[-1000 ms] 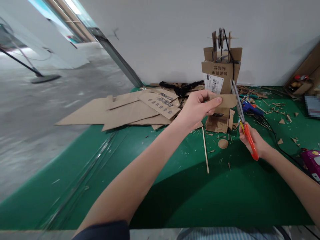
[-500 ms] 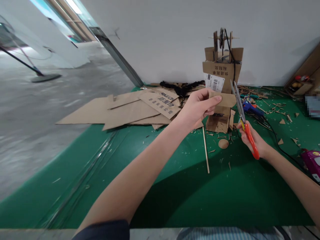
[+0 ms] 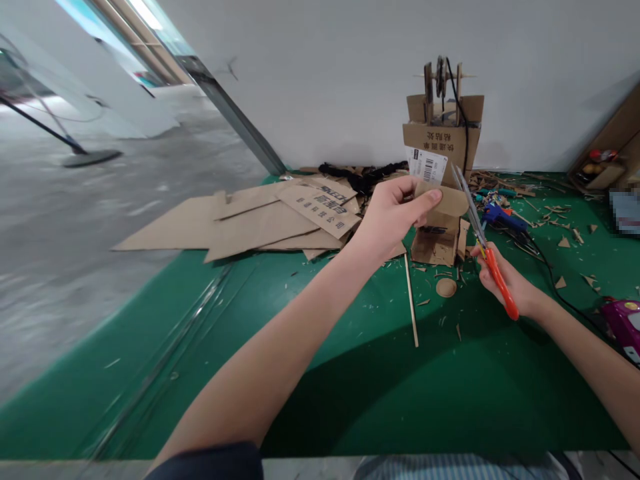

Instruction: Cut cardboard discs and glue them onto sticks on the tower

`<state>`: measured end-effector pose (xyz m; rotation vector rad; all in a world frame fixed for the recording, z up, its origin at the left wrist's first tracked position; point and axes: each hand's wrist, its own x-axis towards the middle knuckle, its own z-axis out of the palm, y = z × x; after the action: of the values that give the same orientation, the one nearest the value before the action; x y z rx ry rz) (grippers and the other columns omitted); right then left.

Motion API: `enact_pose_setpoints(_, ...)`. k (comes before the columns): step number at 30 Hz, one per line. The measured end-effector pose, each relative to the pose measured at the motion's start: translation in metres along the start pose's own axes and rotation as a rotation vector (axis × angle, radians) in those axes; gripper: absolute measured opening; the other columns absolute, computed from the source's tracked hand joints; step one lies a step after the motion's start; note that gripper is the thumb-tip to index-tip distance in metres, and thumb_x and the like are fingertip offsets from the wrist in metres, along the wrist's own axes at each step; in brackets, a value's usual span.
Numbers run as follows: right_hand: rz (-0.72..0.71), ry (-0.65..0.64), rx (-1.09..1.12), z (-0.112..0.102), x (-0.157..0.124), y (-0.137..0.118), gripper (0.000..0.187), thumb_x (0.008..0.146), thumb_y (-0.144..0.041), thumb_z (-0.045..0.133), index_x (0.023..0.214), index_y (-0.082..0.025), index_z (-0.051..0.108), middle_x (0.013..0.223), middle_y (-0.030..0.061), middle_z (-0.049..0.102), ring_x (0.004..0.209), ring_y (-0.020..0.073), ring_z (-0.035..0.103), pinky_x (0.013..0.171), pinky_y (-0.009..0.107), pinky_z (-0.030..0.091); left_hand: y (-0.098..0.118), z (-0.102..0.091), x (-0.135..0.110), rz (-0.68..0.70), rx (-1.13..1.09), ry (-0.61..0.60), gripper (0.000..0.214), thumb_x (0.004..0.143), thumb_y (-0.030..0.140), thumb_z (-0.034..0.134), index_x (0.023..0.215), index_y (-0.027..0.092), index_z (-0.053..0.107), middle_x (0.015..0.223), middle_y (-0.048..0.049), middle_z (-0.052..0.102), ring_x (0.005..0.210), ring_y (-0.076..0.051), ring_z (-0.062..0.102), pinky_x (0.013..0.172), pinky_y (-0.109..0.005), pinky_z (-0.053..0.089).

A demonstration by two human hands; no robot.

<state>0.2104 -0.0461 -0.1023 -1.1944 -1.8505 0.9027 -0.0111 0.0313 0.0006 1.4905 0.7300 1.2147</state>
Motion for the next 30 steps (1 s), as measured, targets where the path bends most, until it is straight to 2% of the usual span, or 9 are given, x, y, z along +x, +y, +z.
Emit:
enact_pose_setpoints(8,0.015,0.017,0.058,0.001,0.000,0.003,0.042,0.094,-0.066,0.048,0.110,-0.027,0.045,0.099,0.0037,0.050,0.067,0.0150,0.045,0.065,0.033,0.052,-0.001,-0.001,0.001,-0.053,-0.030,-0.055,0.016,0.072,0.026,0.079,0.071,0.014,0.068,0.061,0.0027,0.053,0.051,-0.005,0.040,0.048,-0.021,0.034)
enact_pose_setpoints(11,0.022,0.027,0.059,0.001,0.000,0.007,0.041,0.094,-0.065,0.050,0.109,-0.027,0.048,0.100,0.0044,0.052,0.073,0.0164,0.049,0.069,0.033,0.054,-0.002,-0.001,0.001,-0.072,-0.050,-0.066,0.016,0.072,0.023,0.079,0.069,0.014,0.067,0.061,0.0026,0.053,0.051,-0.005,0.040,0.048,-0.020,0.034)
enact_pose_setpoints(18,0.045,0.075,0.146,-0.001,0.000,0.013,0.053,0.086,-0.077,0.052,0.108,-0.029,0.054,0.104,0.0059,0.055,0.076,0.0178,0.055,0.076,0.037,0.059,-0.008,0.003,0.001,-0.154,-0.191,-0.063,0.018,0.077,0.017,0.078,0.066,0.013,0.064,0.058,0.0037,0.049,0.050,-0.003,0.039,0.047,-0.018,0.034)
enact_pose_setpoints(22,0.078,0.073,0.163,-0.003,0.000,0.010,0.056,0.083,-0.079,0.053,0.108,-0.030,0.055,0.108,0.0072,0.056,0.090,0.0215,0.059,0.086,0.038,0.058,-0.014,0.003,0.003,-0.173,-0.235,-0.064,0.016,0.077,0.016,0.079,0.068,0.012,0.067,0.061,0.0024,0.052,0.051,-0.003,0.040,0.047,-0.017,0.034)
enact_pose_setpoints(24,0.081,0.058,0.177,-0.003,0.001,0.007,0.057,0.083,-0.081,0.052,0.105,-0.028,0.054,0.105,0.0071,0.056,0.089,0.0211,0.059,0.082,0.036,0.058,-0.015,0.003,0.003,-0.172,-0.245,-0.063,0.018,0.077,0.016,0.080,0.067,0.012,0.066,0.059,0.0028,0.049,0.050,-0.003,0.038,0.046,-0.017,0.032)
enact_pose_setpoints(26,0.080,0.035,0.193,-0.002,0.001,0.006,0.058,0.082,-0.081,0.053,0.100,-0.026,0.053,0.097,0.0054,0.055,0.080,0.0187,0.056,0.074,0.034,0.057,-0.015,0.002,0.003,-0.168,-0.240,-0.060,0.018,0.077,0.016,0.080,0.066,0.012,0.066,0.058,0.0033,0.048,0.050,-0.003,0.036,0.046,-0.017,0.031)
enact_pose_setpoints(30,0.080,0.019,0.174,0.000,0.001,0.007,0.054,0.086,-0.077,0.052,0.101,-0.025,0.050,0.085,0.0008,0.050,0.066,0.0142,0.047,0.060,0.030,0.048,-0.010,0.002,0.002,-0.138,-0.186,-0.059,0.017,0.078,0.016,0.078,0.067,0.012,0.066,0.056,0.0040,0.046,0.048,-0.003,0.035,0.046,-0.018,0.029)
